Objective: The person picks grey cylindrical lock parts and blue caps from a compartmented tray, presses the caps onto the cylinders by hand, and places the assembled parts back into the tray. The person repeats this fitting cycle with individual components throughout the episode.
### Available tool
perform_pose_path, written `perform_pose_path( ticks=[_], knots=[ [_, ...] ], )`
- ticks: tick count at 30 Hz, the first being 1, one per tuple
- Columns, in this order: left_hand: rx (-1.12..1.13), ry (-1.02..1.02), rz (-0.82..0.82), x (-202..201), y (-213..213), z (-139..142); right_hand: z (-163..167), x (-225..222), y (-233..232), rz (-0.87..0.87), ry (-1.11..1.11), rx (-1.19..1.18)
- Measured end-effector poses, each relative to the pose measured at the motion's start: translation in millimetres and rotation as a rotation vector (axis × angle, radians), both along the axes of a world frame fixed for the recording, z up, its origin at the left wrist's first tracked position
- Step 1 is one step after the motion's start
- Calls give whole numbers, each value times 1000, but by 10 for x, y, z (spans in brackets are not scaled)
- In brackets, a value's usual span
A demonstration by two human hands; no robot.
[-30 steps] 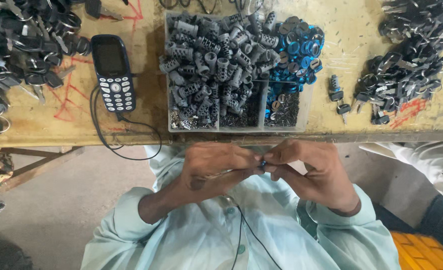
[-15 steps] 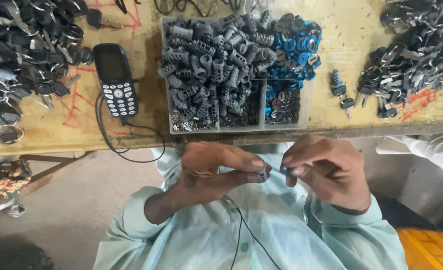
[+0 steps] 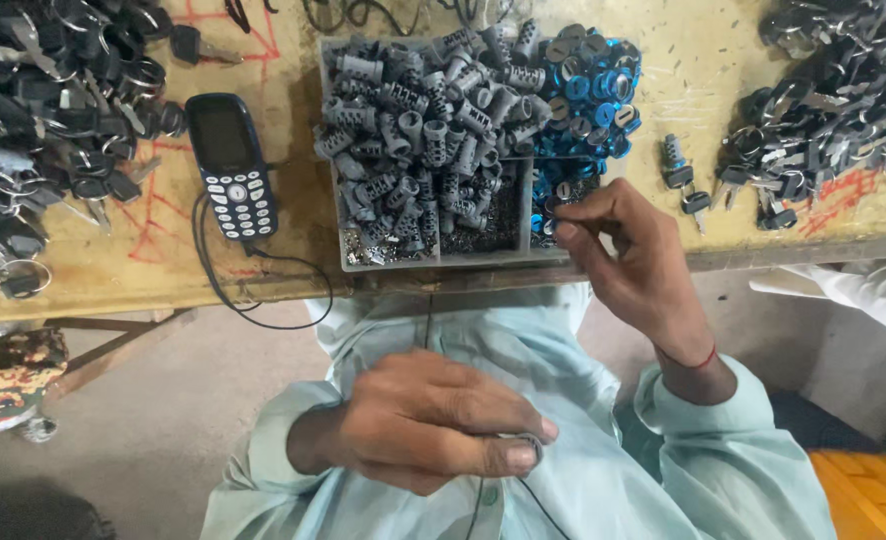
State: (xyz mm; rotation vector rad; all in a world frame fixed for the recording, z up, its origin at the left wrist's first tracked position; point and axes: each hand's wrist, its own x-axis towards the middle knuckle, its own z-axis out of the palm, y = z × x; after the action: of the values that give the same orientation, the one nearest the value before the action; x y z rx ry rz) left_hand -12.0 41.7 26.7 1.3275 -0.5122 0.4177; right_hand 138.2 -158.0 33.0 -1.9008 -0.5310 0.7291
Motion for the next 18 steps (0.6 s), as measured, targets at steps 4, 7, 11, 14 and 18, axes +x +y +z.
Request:
perform_pose_path(
  ticks=[4,7,11,14,18],
  knots=[
    [-190,238,79,90,-121,-107,65,-70,-225,45,318,269],
    [-211,392,64,61,-221,-257,132,-176,-416,183,297,353],
    [-180,393,94,-41,-252,-348,84,-195,-439,285,52,274],
    [-132,369,101,-25,-209,-303,146,-180,-308,345,-77,252],
    [-59,251,73,43,-95,-123,306,-154,5,372,-372,133]
  ],
)
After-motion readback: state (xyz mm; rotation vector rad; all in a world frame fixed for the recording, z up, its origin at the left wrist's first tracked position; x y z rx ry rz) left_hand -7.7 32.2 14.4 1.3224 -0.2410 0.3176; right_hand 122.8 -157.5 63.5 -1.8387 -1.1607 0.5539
